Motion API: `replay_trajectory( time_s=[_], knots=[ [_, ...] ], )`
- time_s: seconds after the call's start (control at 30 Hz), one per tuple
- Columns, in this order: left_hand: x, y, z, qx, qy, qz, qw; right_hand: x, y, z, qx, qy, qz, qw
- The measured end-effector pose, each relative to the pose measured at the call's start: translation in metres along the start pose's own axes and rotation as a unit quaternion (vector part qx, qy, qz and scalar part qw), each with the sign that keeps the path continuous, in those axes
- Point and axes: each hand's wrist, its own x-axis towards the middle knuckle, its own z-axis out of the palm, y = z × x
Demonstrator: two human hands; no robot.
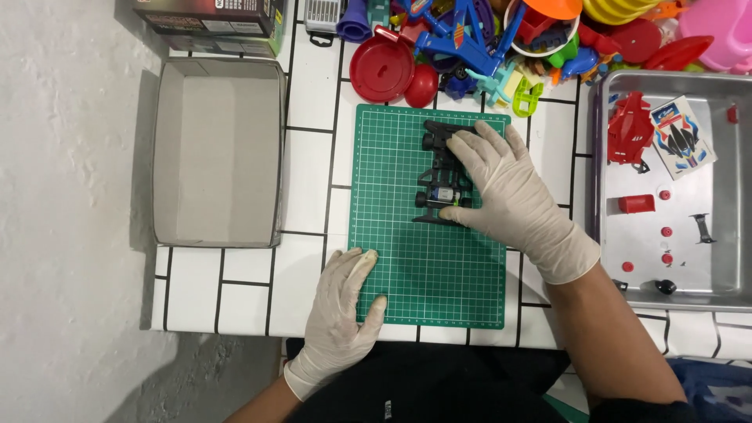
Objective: Assembling a small plastic toy car chassis by installing gears and other internal components on a cutting mat.
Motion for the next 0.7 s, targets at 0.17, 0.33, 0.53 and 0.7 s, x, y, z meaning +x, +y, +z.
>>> replay_trajectory(
  time_s=[0.17, 0.33, 0.53, 0.7],
  knots=[
    [0.0, 0.001, 0.0, 0.002, -0.001, 0.003, 1.0, -0.016, -0.02, -0.006, 0.009, 0.025, -0.024, 0.999],
    [0.0, 0.001, -0.001, -0.007, 0.001, 0.003, 1.0, -0.031, -0.039, -0.008, 0.02, 0.008, -0.017, 1.0],
    [-0.002, 0.001, -0.001, -0.001, -0.005, 0.007, 1.0, -0.051, -0.056, -0.002, 0.023, -0.002, -0.007, 1.0],
    [-0.001, 0.003, -0.001, 0.007, 0.007, 0.012, 1.0, -0.063, -0.071, -0.008, 0.037, 0.003, -0.017, 0.999]
  ],
)
